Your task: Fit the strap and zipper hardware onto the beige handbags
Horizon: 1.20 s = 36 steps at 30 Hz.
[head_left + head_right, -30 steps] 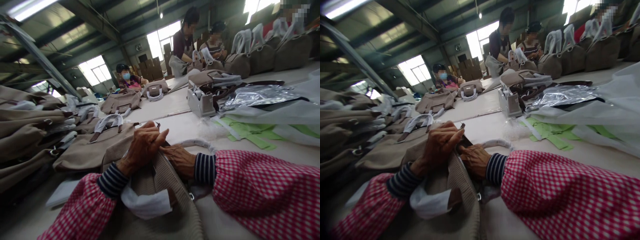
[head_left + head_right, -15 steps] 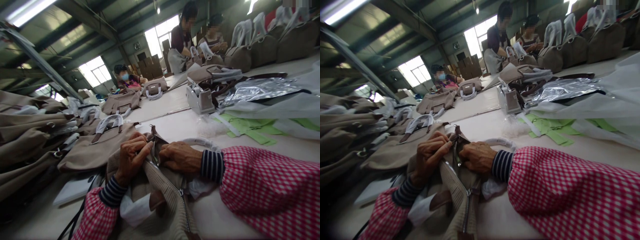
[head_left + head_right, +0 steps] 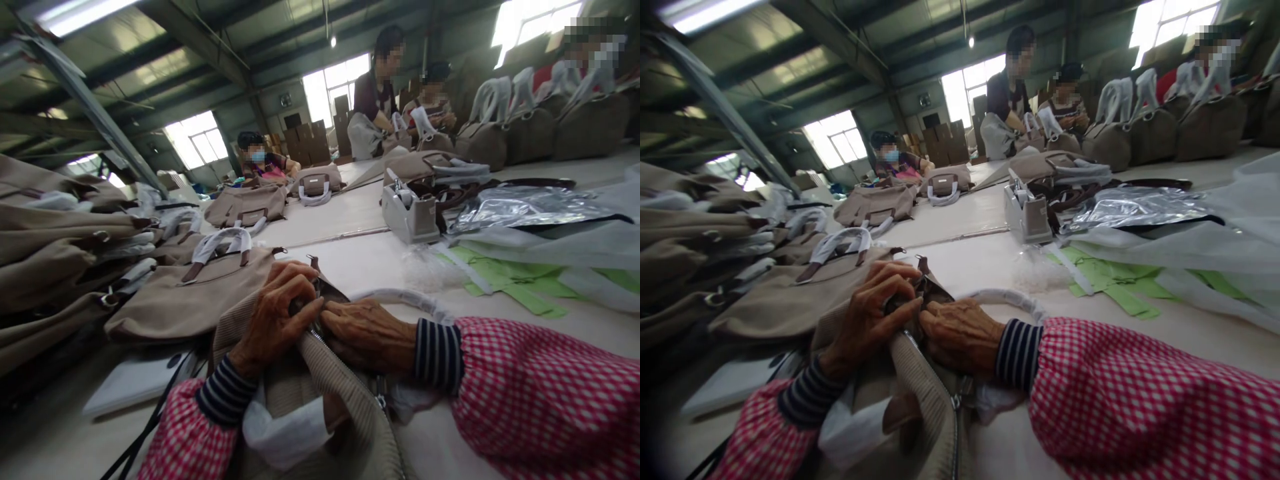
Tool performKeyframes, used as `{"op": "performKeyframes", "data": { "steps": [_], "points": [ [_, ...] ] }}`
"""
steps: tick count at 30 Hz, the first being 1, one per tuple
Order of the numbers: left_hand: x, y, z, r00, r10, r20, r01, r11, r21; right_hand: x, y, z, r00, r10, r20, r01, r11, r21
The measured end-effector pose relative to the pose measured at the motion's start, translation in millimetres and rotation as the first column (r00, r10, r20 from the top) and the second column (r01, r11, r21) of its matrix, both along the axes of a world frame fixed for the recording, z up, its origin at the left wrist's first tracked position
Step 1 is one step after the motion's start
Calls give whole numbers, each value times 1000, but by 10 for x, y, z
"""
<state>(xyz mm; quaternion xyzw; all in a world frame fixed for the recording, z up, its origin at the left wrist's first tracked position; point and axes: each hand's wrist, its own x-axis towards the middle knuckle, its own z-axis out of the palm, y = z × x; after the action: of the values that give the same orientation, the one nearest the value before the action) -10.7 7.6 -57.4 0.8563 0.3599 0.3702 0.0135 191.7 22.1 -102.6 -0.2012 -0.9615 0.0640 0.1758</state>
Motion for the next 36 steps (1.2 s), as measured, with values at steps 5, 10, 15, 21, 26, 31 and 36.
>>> {"op": "performKeyframes", "data": {
  "steps": [5,10,15,21,26,31,36],
  "points": [
    [-16,53,-1,990,-45,-137,16,979,-205,-80,77,-7,994,-102,35,96,985,147],
    [5,65,-51,988,131,-82,-149,954,-259,-242,234,-35,976,-217,23,192,905,380],
    [114,118,75,922,185,-341,-242,961,-131,-273,290,-134,969,-237,-76,249,930,270],
    [209,173,419,677,173,-716,-327,942,-82,-180,135,-153,969,-247,-20,246,949,199],
    [78,75,106,787,153,-597,-245,967,-75,-85,-2,-81,961,-273,-32,275,952,134],
    [-94,39,-120,925,29,-378,-91,985,-147,-124,34,-69,945,-325,-26,324,930,174],
    [-75,107,-75,946,79,-315,-172,944,-280,-172,115,-75,940,-338,41,322,922,213]
  ]
}}
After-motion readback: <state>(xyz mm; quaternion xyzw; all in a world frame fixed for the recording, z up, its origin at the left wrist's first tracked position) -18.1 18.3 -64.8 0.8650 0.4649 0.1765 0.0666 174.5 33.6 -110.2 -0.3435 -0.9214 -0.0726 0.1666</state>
